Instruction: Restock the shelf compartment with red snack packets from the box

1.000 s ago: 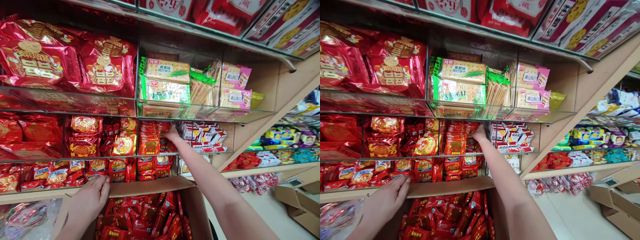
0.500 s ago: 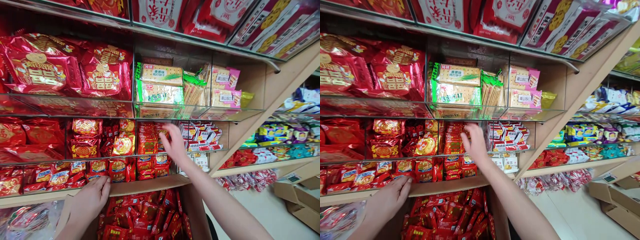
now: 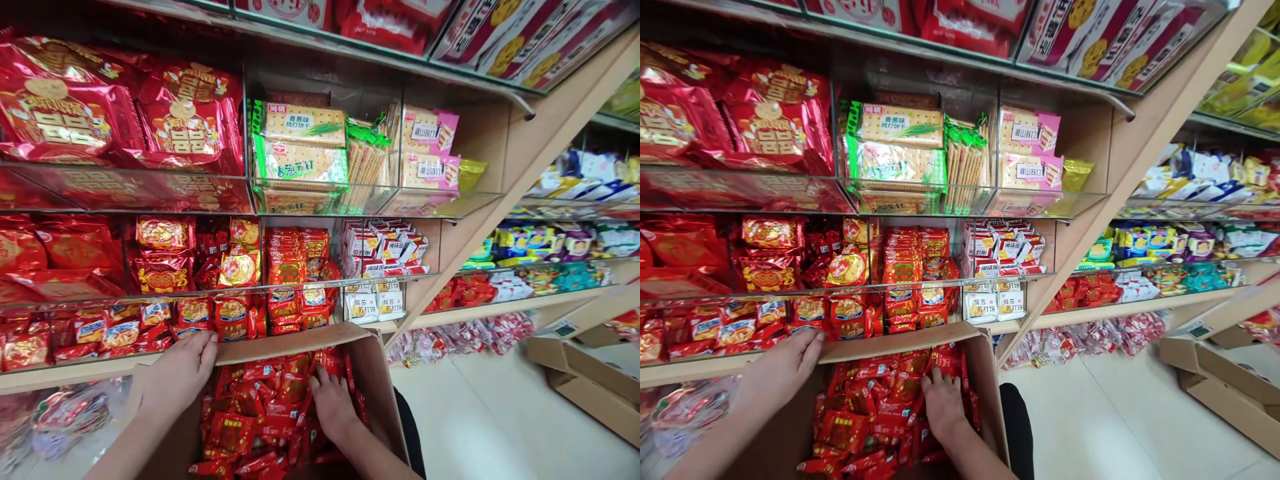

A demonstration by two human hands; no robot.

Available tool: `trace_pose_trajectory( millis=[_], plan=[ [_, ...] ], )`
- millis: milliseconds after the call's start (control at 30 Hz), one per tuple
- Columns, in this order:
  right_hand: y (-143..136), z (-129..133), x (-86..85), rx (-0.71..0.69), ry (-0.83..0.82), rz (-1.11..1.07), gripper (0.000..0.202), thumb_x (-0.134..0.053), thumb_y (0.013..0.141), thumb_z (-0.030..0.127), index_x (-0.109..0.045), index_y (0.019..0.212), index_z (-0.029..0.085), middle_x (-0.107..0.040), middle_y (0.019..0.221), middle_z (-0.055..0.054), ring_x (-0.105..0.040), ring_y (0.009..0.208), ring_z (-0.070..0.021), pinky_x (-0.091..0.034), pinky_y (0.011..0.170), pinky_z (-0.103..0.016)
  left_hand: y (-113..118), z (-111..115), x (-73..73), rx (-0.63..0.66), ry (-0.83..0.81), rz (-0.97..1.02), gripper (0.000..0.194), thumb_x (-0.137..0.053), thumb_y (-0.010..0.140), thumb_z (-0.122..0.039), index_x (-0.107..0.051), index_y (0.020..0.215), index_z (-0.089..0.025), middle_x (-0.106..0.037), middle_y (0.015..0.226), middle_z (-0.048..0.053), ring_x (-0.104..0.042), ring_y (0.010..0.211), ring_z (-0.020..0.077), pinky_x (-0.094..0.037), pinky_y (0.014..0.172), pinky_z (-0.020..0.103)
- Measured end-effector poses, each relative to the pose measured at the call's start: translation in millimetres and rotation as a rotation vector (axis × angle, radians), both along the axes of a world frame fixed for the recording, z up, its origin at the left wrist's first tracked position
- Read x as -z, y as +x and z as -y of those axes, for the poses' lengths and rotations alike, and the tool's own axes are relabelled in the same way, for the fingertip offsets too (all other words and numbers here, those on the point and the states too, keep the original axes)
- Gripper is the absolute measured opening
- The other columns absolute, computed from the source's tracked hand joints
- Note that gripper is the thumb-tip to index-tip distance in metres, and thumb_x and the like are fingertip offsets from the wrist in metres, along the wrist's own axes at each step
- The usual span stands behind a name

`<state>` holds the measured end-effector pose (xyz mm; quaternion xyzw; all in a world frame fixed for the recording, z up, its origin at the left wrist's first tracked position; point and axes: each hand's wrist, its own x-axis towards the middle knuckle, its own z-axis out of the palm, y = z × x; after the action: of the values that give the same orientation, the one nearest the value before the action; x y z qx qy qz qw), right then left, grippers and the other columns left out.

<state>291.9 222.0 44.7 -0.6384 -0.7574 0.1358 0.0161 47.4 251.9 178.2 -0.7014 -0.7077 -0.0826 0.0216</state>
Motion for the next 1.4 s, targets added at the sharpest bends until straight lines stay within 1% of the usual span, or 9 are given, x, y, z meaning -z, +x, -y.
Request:
trace_pose_trajectory(
  millis=[167, 300, 400, 533, 667, 900, 1167, 1300, 1400],
  plan=[
    [20.3, 12.1, -20.7, -0.086, 0.046, -0.154, 0.025, -0.052, 0.071, 0.012, -0.061, 0.093, 0.022, -0.057, 0.117, -0.007, -0.05, 0.106, -0.0258, -0.034, 0.092, -0.045, -2.0, 6.0, 1.1, 0.031, 0.092, 0.079, 0.035, -0.026, 0.084, -0.038, -0.057, 0.086, -0.021, -0.066, 0.095, 0.009, -0.059, 0.091, 0.0257, -0.044, 0.077, 0.037],
    [33.2, 32.5, -49.9, 0.026, 0.064, -0.543, 0.012, -0.051, 0.078, 0.03, -0.055, 0.083, 0.019, -0.062, 0.084, -0.002, -0.056, 0.079, -0.0162, -0.042, 0.073, -0.028, 18.3, 36.9, 20.7, 0.267, 0.376, 0.409, 0.029, -0.043, 0.079, -0.03, -0.051, 0.105, -0.019, -0.06, 0.103, 0.01, -0.053, 0.1, 0.022, -0.04, 0.091, 0.037],
    [29.1, 48.5, -72.7, 0.166, -0.019, -1.094, 0.02, -0.056, 0.074, 0.037, -0.049, 0.075, 0.018, -0.055, 0.071, 0.001, -0.051, 0.067, -0.0129, -0.04, 0.062, -0.024, 51.4, 64.6, 33.0, 0.327, 0.133, 0.756, 0.034, -0.046, 0.079, -0.033, -0.048, 0.111, -0.022, -0.059, 0.102, 0.006, -0.056, 0.092, 0.0182, -0.046, 0.082, 0.032],
    [8.8, 57.0, -87.6, 0.297, -0.129, -1.487, 0.025, -0.06, 0.071, 0.041, -0.05, 0.075, 0.018, -0.052, 0.068, 0.003, -0.047, 0.063, -0.0107, -0.04, 0.06, -0.023, 88.9, 77.2, 35.3, 0.114, -0.093, 1.17, 0.022, -0.05, 0.075, -0.042, -0.057, 0.081, -0.022, -0.06, 0.074, -0.001, -0.056, 0.071, 0.0138, -0.047, 0.067, 0.026],
    [-7.9, 52.4, -85.0, 0.495, 0.095, -1.462, 0.034, -0.042, 0.08, 0.05, -0.048, 0.071, 0.018, -0.051, 0.069, 0.001, -0.045, 0.065, -0.0114, -0.04, 0.062, -0.024, 105.5, 72.8, 29.7, 0.01, -0.107, 1.458, 0.022, -0.056, 0.071, -0.043, -0.053, 0.076, -0.022, -0.055, 0.065, -0.006, -0.051, 0.06, 0.0095, -0.044, 0.059, 0.022],
    [-11.9, 46.9, -90.1, 0.422, 0.386, -1.153, 0.037, -0.034, 0.084, 0.049, -0.042, 0.063, 0.02, -0.045, 0.057, 0.003, -0.041, 0.054, -0.0107, -0.033, 0.054, -0.024, 109.9, 73.5, 24.1, -0.025, 0.086, 1.436, 0.024, -0.056, 0.07, -0.045, -0.053, 0.069, -0.021, -0.051, 0.059, -0.006, -0.045, 0.056, 0.0086, -0.04, 0.055, 0.019],
    [-34.4, 51.6, -104.0, 0.605, -0.093, -1.798, 0.041, -0.044, 0.073, 0.062, -0.045, 0.071, 0.021, -0.052, 0.06, 0.004, -0.048, 0.053, -0.011, -0.038, 0.051, -0.023, 113.3, 83.3, 1.1, -0.287, -0.137, 2.035, 0.03, -0.071, 0.056, -0.041, -0.049, 0.069, -0.024, -0.053, 0.051, -0.01, -0.048, 0.042, 0.0061, -0.041, 0.043, 0.017],
    [-22.6, 53.2, -106.6, 0.316, -0.127, -1.69, 0.032, -0.057, 0.07, 0.052, -0.048, 0.075, 0.021, -0.052, 0.065, 0.005, -0.049, 0.063, -0.0101, -0.04, 0.059, -0.021, 99.8, 76.9, 11.6, -0.21, -0.085, 1.877, 0.034, -0.07, 0.055, -0.047, -0.049, 0.068, -0.024, -0.055, 0.05, -0.009, -0.05, 0.044, 0.0075, -0.043, 0.044, 0.017],
    [-7.8, 52.9, -118.2, 0.151, -0.265, -1.598, 0.033, -0.067, 0.064, 0.041, -0.047, 0.081, 0.021, -0.053, 0.068, 0.005, -0.048, 0.062, -0.0087, -0.04, 0.058, -0.02, 77.1, 69.3, 18.6, -0.039, -0.009, 1.511, 0.03, -0.06, 0.062, -0.053, -0.052, 0.071, -0.025, -0.055, 0.053, -0.007, -0.052, 0.05, 0.0108, -0.045, 0.047, 0.02]
  ],
)
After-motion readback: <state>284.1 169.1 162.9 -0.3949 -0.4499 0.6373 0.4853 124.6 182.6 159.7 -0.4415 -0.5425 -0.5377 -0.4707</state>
